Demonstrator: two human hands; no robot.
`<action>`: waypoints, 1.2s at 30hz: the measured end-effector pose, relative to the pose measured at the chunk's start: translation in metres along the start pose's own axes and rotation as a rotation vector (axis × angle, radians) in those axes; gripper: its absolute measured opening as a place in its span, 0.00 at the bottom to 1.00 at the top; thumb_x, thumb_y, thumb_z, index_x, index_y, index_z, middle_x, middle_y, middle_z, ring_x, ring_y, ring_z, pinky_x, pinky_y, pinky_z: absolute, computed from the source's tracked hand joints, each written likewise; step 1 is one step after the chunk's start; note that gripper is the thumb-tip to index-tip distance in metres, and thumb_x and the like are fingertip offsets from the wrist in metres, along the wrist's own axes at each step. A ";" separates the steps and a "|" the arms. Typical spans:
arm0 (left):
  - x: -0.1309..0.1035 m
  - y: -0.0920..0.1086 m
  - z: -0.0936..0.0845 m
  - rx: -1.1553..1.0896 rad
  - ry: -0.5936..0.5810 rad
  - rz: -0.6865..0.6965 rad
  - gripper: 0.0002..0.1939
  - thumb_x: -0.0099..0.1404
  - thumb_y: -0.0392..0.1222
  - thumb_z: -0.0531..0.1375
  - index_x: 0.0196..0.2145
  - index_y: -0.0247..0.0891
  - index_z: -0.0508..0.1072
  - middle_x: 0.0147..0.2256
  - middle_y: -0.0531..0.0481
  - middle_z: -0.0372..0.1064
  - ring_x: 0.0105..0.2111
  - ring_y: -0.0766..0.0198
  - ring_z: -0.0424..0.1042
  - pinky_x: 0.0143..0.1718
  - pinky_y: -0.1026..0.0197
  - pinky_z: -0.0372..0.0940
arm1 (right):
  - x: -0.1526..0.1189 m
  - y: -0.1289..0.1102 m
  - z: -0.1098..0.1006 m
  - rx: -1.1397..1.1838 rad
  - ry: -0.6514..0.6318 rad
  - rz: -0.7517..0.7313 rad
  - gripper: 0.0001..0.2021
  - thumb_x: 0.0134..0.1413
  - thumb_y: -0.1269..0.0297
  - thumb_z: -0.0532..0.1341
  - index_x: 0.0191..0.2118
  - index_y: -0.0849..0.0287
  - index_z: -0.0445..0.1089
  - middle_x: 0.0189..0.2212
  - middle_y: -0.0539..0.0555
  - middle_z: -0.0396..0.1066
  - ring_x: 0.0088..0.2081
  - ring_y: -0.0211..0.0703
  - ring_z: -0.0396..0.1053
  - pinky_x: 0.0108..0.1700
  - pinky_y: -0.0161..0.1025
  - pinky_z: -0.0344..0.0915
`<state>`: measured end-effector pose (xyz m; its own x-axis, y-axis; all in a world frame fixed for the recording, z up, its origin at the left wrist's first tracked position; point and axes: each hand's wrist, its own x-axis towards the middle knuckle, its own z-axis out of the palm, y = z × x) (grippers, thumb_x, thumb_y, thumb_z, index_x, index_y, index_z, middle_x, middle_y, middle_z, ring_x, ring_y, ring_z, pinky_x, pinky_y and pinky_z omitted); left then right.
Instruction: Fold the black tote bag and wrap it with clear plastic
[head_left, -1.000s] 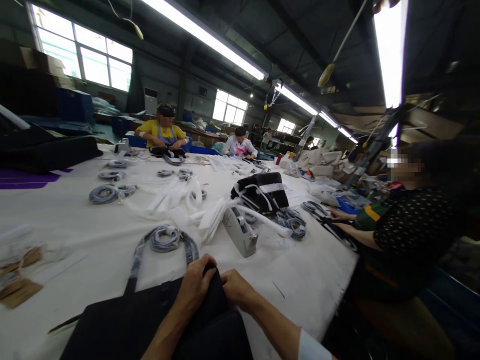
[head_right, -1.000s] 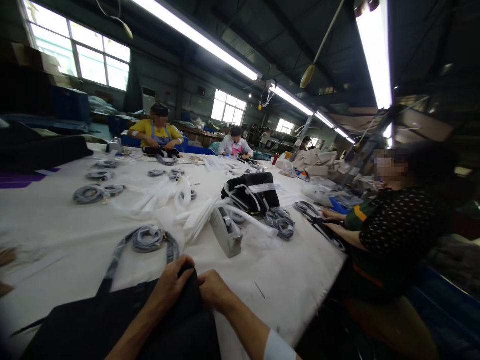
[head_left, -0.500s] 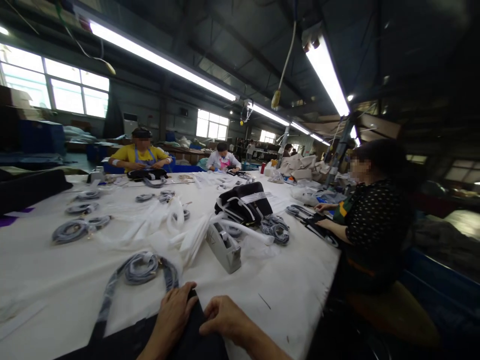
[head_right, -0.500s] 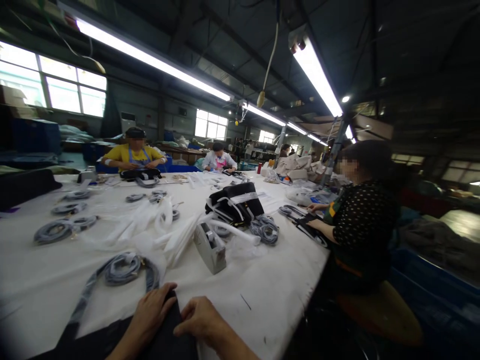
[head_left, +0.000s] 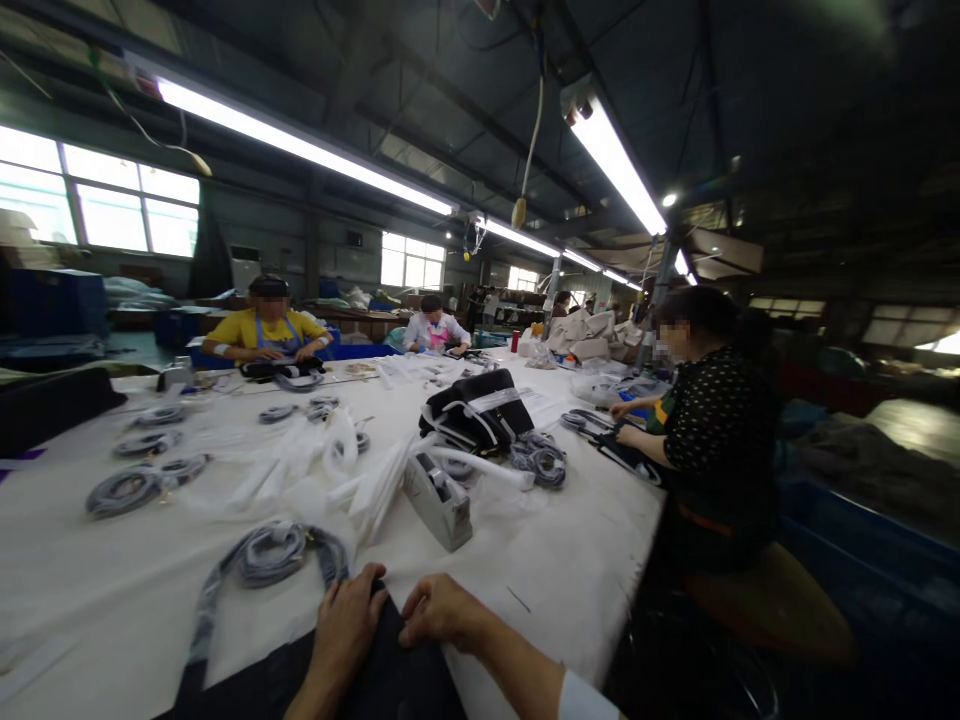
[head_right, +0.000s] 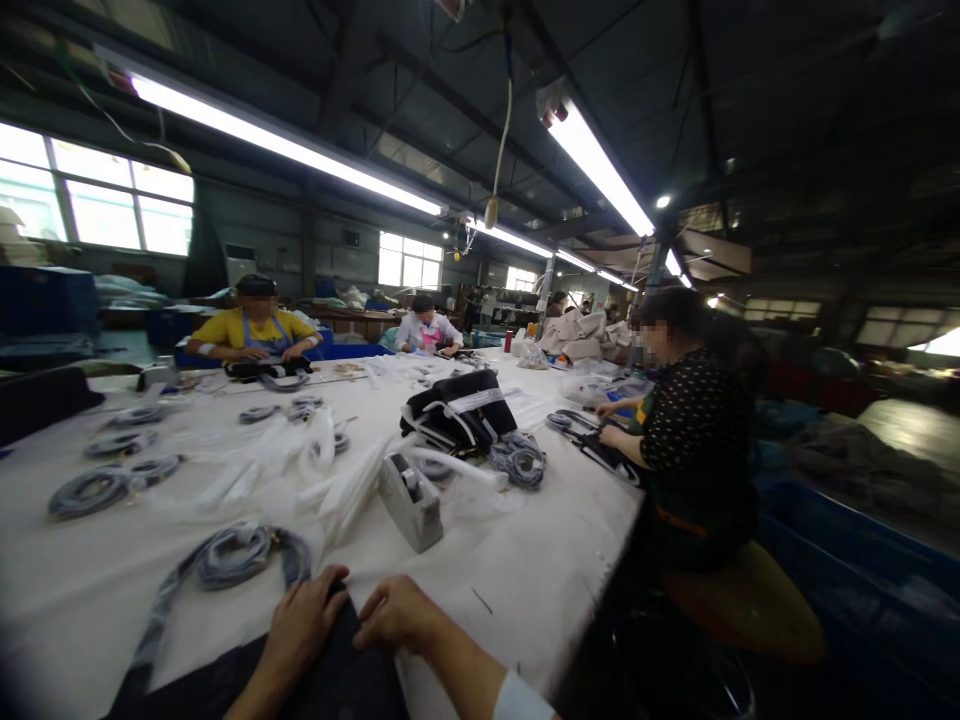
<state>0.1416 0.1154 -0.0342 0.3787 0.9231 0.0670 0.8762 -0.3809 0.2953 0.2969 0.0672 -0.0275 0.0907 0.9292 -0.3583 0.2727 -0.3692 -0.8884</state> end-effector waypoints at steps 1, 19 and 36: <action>0.000 0.000 -0.001 -0.010 -0.005 -0.005 0.18 0.67 0.38 0.47 0.52 0.40 0.66 0.53 0.47 0.69 0.54 0.59 0.67 0.59 0.53 0.50 | -0.001 -0.004 0.000 -0.030 0.017 -0.025 0.14 0.21 0.79 0.68 0.23 0.59 0.71 0.14 0.43 0.63 0.20 0.38 0.64 0.25 0.33 0.58; 0.015 -0.019 0.010 -0.435 -0.023 -0.123 0.19 0.61 0.33 0.51 0.51 0.34 0.64 0.48 0.41 0.72 0.50 0.57 0.70 0.58 0.52 0.54 | 0.075 -0.045 0.091 0.551 0.400 -0.363 0.12 0.53 0.56 0.51 0.34 0.58 0.65 0.29 0.56 0.72 0.31 0.42 0.72 0.34 0.37 0.69; -0.058 -0.013 -0.091 -0.548 0.401 0.048 0.19 0.60 0.51 0.50 0.42 0.39 0.71 0.44 0.43 0.72 0.46 0.53 0.71 0.51 0.49 0.65 | 0.068 -0.032 0.099 0.210 0.378 -0.530 0.13 0.52 0.56 0.55 0.22 0.56 0.67 0.19 0.47 0.66 0.26 0.39 0.62 0.30 0.34 0.59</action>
<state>0.0810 0.0717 0.0446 0.1810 0.8946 0.4085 0.5438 -0.4372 0.7163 0.1991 0.1403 -0.0516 0.3345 0.9136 0.2310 0.1844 0.1770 -0.9668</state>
